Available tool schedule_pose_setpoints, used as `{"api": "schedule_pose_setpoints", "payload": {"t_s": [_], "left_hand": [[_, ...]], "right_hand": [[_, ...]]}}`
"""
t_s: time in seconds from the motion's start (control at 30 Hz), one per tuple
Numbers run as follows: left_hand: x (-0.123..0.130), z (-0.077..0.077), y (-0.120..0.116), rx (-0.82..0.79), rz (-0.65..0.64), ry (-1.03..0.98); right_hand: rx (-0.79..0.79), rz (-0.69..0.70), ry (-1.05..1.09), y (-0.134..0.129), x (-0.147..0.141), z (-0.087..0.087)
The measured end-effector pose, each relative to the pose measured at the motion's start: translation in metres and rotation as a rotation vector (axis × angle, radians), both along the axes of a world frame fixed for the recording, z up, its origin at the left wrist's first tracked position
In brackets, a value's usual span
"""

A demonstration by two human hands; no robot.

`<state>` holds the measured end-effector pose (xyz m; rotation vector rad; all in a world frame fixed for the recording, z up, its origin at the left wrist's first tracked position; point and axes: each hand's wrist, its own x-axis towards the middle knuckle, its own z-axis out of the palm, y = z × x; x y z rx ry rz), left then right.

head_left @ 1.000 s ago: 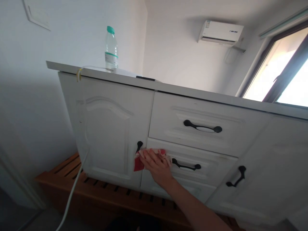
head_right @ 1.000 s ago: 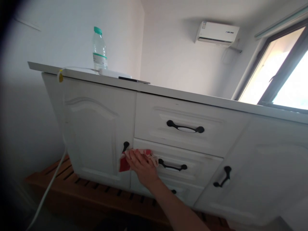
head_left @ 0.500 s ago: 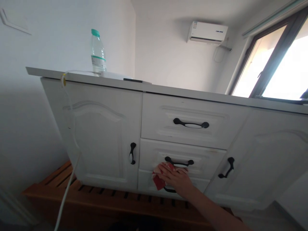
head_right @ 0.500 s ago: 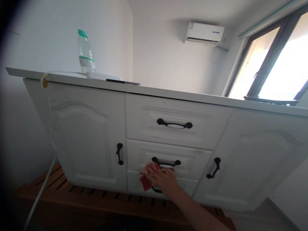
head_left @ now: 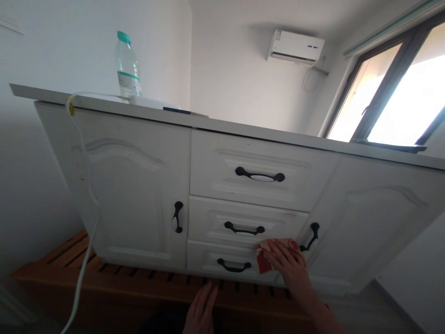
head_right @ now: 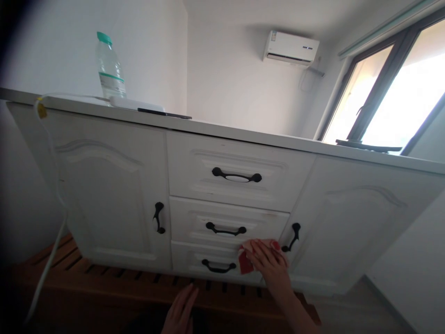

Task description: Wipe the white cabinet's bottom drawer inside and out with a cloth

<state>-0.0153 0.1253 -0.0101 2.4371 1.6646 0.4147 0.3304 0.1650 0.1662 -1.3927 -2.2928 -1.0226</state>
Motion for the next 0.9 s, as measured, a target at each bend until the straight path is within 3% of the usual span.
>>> {"api": "schedule_pose_setpoints", "payload": {"t_s": [0.07, 0.17, 0.23, 0.3, 0.37, 0.43, 0.57, 0.67, 0.73, 0.8, 0.9], "left_hand": [[0.021, 0.032, 0.016, 0.034, -0.068, -0.056], [0.045, 0.076, 0.038, -0.051, -0.125, -0.050], [0.053, 0.093, 0.049, -0.125, -0.173, -0.041], [0.057, 0.100, 0.055, -0.179, -0.199, -0.054], [0.059, 0.099, 0.057, -0.199, -0.201, -0.081], [0.062, 0.094, 0.057, -0.194, -0.184, -0.100], [0.067, 0.082, 0.056, -0.209, -0.137, -0.090], [0.065, 0.075, 0.058, -0.196, -0.158, -0.087], [0.061, 0.074, 0.060, -0.170, -0.180, -0.072], [0.058, 0.077, 0.060, -0.162, -0.189, -0.041], [0.057, 0.086, 0.058, -0.192, -0.181, 0.005]], "right_hand": [[-0.004, -0.055, 0.090, -0.008, -0.009, -0.015], [-0.021, -0.082, 0.224, -0.020, -0.019, -0.040], [-0.004, -0.032, 0.340, -0.027, -0.021, -0.050], [0.028, 0.013, 0.479, -0.032, -0.022, -0.047], [0.082, 0.020, 0.603, -0.035, -0.026, -0.028], [0.149, 0.005, 0.681, -0.034, -0.037, 0.002], [0.322, 0.037, 0.747, -0.016, -0.092, 0.066], [0.197, 0.169, 0.602, 0.007, -0.150, 0.101], [0.040, 0.141, 0.516, 0.022, -0.181, 0.116], [-0.098, 0.057, 0.456, 0.031, -0.198, 0.127], [-0.194, 0.001, 0.382, 0.034, -0.196, 0.135]]}}
